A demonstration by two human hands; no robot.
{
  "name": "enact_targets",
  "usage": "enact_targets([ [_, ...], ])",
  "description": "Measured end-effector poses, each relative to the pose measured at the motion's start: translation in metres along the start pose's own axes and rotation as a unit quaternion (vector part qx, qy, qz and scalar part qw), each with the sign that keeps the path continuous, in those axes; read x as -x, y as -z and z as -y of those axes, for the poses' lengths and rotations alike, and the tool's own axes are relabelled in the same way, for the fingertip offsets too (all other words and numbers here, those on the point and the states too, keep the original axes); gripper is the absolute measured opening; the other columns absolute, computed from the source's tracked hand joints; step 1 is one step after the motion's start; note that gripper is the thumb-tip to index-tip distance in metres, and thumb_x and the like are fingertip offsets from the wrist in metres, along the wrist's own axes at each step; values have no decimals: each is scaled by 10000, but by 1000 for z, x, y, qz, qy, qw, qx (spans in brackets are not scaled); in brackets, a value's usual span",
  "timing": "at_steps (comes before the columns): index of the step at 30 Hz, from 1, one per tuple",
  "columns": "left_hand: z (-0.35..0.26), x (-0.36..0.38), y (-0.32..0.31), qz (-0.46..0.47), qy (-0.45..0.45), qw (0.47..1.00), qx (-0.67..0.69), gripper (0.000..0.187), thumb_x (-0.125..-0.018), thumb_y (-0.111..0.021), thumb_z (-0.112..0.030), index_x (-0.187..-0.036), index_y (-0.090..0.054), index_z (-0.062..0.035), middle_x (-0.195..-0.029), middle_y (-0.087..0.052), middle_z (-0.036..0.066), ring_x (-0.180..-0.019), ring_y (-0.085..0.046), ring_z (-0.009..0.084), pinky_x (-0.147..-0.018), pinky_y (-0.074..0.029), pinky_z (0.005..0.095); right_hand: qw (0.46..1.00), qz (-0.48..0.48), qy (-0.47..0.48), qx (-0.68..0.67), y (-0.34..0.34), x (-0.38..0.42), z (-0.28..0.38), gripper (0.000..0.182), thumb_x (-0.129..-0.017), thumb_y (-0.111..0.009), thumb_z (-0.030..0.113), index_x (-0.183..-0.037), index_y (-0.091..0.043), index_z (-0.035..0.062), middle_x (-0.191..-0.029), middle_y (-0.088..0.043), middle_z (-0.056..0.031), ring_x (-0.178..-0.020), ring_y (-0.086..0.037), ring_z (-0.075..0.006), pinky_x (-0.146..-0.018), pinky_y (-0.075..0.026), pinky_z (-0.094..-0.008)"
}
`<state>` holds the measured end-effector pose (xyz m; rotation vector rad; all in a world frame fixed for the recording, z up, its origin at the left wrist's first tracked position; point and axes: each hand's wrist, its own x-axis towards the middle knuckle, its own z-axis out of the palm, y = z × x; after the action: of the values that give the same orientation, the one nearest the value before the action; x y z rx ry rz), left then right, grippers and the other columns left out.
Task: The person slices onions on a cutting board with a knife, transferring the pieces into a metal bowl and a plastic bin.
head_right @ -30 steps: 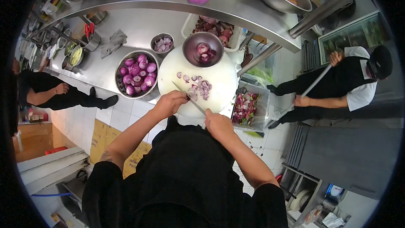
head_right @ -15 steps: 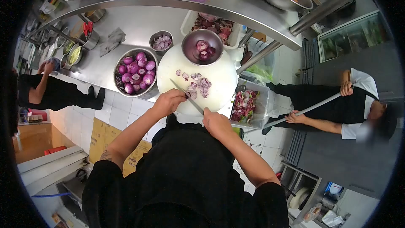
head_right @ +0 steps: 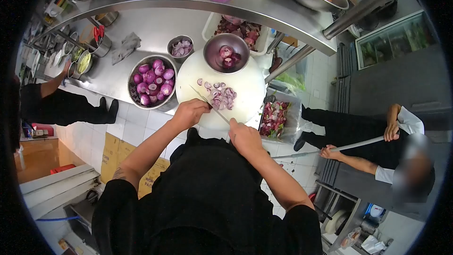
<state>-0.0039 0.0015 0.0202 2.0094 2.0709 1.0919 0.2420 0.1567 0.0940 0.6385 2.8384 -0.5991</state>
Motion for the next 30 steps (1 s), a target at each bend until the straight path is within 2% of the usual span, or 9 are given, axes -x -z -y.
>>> enact_targets([
  [5,-2,2,-2,-29,-9,999,-21,202,-807,-766,20,-948,-831,-108,-1073,-800,11,-926,-776,238,-808,-640,372,1000,-11,10,-14,8,0,3,167,-1038,-608,170,-1134,-576,37,-869,-757,-234,-833,-761,-486,-734,-580,-617],
  [8,-6,0,-1,-36,-6,999,-30,208,-800,-773,22,-943,-832,-117,-1052,-802,1,-913,-780,225,-786,-640,368,1000,14,-1,-19,-9,-1,-8,163,-1039,-614,170,-1125,-576,37,-860,-753,-230,-825,-757,-481,-734,-579,-614],
  [11,-7,4,-2,-53,-10,998,-36,214,-793,-773,28,-938,-831,-118,-1045,-806,0,-916,-786,225,-776,-642,365,999,-24,22,-27,2,1,3,164,-1042,-608,168,-1135,-581,35,-830,-755,-231,-807,-757,-477,-726,-577,-616],
  [14,-7,4,-4,-63,-8,998,-30,210,-788,-772,33,-927,-826,-116,-1047,-811,4,-924,-792,224,-771,-643,359,999,1,21,-33,-11,1,-11,170,-1047,-607,171,-1136,-578,30,-826,-752,-232,-797,-754,-476,-727,-576,-617],
  [17,-6,5,-6,-68,-12,997,-34,207,-785,-769,40,-918,-816,-111,-1058,-814,9,-928,-794,226,-774,-645,359,998,-16,37,-39,2,0,-2,169,-1045,-601,167,-1148,-582,33,-833,-759,-237,-810,-760,-474,-731,-578,-612],
  [20,-4,7,-9,-77,-10,997,-24,208,-781,-771,45,-917,-803,-109,-1054,-813,16,-929,-794,231,-774,-647,364,999,33,7,-25,-4,-2,-8,162,-1048,-598,164,-1140,-577,32,-834,-759,-238,-818,-760,-474,-735,-579,-605],
  [23,-5,8,-8,-87,-17,996,-25,222,-779,-766,54,-926,-794,-109,-1056,-810,23,-932,-794,238,-773,-649,373,999,0,26,-41,2,-3,0,170,-1050,-599,175,-1141,-583,32,-814,-756,-239,-820,-762,-473,-737,-579,-606],
  [26,-6,8,-8,-76,-6,997,-19,226,-779,-764,58,-931,-791,-107,-1067,-808,29,-937,-794,245,-777,-649,380,998,49,-8,-24,-4,-3,-5,176,-1054,-613,193,-1116,-582,31,-825,-755,-241,-826,-759,-480,-744,-577,-614],
  [30,-5,10,-11,-79,-5,997,-14,224,-785,-762,62,-935,-791,-101,-1080,-805,34,-948,-789,259,-790,-649,386,998,31,8,-55,1,-2,-2,168,-1062,-619,202,-1111,-589,44,-854,-762,-242,-837,-758,-483,-750,-579,-619],
])
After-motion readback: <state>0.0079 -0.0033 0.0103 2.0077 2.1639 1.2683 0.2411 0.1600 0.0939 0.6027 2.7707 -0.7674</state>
